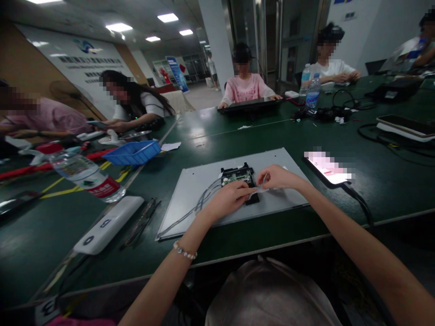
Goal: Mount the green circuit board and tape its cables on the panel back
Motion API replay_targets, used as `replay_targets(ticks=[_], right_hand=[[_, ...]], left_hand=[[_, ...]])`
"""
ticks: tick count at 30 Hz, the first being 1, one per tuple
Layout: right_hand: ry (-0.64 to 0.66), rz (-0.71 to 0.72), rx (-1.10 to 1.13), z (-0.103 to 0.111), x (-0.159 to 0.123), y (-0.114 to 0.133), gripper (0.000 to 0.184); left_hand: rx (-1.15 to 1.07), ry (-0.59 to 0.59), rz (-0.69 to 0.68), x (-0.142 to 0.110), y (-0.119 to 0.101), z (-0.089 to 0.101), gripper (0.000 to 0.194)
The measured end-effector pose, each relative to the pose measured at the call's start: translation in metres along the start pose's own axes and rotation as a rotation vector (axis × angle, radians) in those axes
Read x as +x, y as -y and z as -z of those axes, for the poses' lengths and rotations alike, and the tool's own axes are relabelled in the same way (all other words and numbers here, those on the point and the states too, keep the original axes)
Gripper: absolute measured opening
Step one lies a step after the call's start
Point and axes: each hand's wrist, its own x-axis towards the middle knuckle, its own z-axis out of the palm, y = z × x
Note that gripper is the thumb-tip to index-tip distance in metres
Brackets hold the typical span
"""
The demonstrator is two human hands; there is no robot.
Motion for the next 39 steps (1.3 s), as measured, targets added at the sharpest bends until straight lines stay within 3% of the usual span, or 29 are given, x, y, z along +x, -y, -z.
replay_targets(ticks=[5,13,18,21,24,28,33,39], right_hand=[[0.067,0.033,0.009,-0.003,-0.002,0.001,0.019],[-0.025,-0.012,0.003,0.001,-0.002,0.0,0.033],[0.023,-0.041,0.061,0.002,-0.003,-0.002,0.037],[-0.093,-0.041,0.131,0.006,-0.002,-0.007,0.035],[-0.326,-0.097,0.129,0.011,0.0,-0.015,0.035],[-0.594,-0.164,-0.191,0.017,0.001,-0.034,0.027],[-0.602,-0.138,-0.551,0.018,0.003,-0.055,0.025],[-0.583,0.135,-0.543,0.006,0.009,-0.04,0.025]], left_hand=[[-0.035,-0.008,0.011,0.001,0.001,0.001,0.032],[0.015,-0.02,0.051,-0.003,0.0,0.005,0.031],[0.086,-0.163,0.142,-0.005,0.006,0.01,0.029],[0.171,-0.324,0.312,-0.008,0.016,0.014,0.028],[0.254,-0.395,0.506,-0.012,0.026,0.017,0.028],[0.311,-0.305,0.688,-0.016,0.036,0.016,0.026],[0.254,-0.224,0.771,-0.017,0.046,0.008,0.03],[0.264,-0.191,0.817,-0.017,0.052,0.005,0.028]])
